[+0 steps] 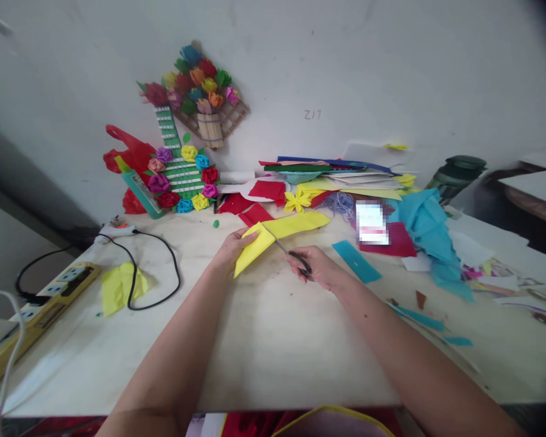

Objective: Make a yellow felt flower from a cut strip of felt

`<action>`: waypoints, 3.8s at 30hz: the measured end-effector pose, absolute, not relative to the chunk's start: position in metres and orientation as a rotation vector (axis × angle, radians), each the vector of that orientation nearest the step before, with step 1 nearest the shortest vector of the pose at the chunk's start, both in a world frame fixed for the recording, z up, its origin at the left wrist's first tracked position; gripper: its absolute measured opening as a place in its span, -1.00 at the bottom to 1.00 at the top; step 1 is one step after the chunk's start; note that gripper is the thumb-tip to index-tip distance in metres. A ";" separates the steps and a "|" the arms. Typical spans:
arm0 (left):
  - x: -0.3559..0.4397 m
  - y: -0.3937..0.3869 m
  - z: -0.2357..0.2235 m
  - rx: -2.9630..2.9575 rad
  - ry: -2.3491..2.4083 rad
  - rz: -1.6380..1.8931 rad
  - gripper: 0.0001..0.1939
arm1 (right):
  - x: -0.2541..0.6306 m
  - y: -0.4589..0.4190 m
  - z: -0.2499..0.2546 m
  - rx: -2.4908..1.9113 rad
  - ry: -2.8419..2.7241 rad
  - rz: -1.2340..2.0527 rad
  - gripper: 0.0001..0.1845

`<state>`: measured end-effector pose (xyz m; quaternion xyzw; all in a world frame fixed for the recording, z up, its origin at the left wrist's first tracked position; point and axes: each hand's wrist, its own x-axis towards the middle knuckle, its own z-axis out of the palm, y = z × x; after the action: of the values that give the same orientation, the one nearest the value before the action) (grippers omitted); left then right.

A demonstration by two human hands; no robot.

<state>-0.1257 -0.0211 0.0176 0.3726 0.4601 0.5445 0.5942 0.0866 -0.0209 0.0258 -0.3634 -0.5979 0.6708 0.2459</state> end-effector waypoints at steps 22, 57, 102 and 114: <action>-0.116 -0.026 0.018 0.893 1.114 1.156 -0.60 | 0.081 -0.023 0.026 -1.014 -1.583 1.823 -0.53; -0.113 -0.027 0.022 0.870 1.089 1.111 -0.63 | 0.072 -0.024 0.019 -0.955 -1.498 1.809 -0.59; -0.122 -0.028 0.021 0.880 1.064 1.073 -0.70 | 0.072 -0.025 0.016 -0.957 -1.540 1.816 -0.63; -0.124 -0.021 0.016 0.723 1.013 1.304 -0.69 | 0.094 -0.005 0.031 -1.288 -2.049 0.616 -0.66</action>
<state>-0.1236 -0.0212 0.0165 0.3146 0.4405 0.5671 0.6208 0.0944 -0.0050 0.0307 -0.4891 -0.7784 0.2339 0.3166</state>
